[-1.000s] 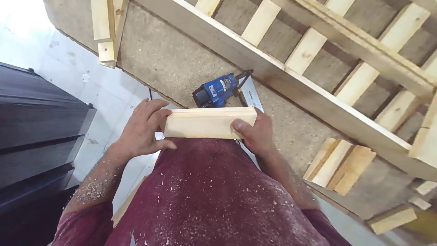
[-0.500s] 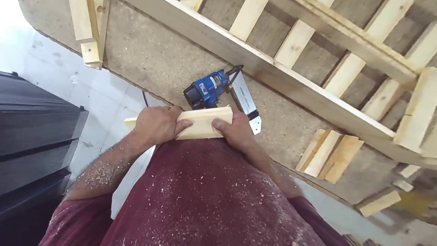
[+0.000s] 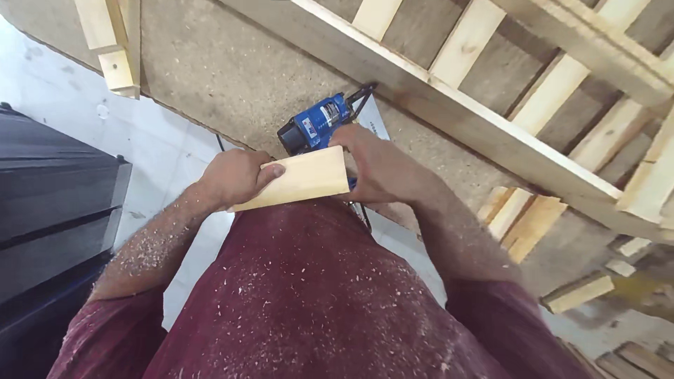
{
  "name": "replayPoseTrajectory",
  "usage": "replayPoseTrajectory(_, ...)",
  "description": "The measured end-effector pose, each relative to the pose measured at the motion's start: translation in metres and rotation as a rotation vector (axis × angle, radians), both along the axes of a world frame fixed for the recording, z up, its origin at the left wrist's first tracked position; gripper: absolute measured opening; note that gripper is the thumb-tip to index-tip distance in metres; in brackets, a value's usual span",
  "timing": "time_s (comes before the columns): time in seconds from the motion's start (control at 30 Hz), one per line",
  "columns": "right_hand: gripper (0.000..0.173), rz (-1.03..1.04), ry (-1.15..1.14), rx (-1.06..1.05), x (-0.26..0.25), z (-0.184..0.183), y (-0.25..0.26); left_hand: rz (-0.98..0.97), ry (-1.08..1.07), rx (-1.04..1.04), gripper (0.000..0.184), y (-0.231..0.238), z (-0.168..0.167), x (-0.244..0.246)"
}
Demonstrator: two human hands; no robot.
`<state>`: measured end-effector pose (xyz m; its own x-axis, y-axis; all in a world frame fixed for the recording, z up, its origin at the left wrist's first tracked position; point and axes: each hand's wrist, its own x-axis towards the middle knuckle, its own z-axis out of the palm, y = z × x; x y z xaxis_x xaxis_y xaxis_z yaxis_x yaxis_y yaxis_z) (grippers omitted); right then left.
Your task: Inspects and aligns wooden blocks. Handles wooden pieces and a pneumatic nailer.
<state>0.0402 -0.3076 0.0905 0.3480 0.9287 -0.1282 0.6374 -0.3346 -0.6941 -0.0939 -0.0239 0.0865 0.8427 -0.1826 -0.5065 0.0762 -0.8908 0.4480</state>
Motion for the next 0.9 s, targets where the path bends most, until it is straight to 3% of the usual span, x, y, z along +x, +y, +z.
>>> replayPoseTrajectory(0.17, 0.077, 0.065, -0.017, 0.025, 0.013, -0.007, 0.008, 0.010, 0.026, -0.052, 0.077, 0.003, -0.008, 0.006)
replayPoseTrajectory(0.4, 0.083, -0.028, 0.117, 0.007, 0.007, -0.010, 0.010, 0.024, 0.029, -0.052, 0.076, 0.008, -0.008, 0.005)
replayPoseTrajectory(0.73, 0.077, -0.017, 0.065, 0.094, 0.005, -0.015, 0.007, -0.002, -0.030, -0.114, 0.079, 0.010, -0.018, 0.006)
replayPoseTrajectory(0.9, 0.096, -0.169, 0.263, 0.072, 0.010, -0.025, 0.007, 0.127, 0.100, -0.268, 0.065, 0.013, -0.023, 0.009)
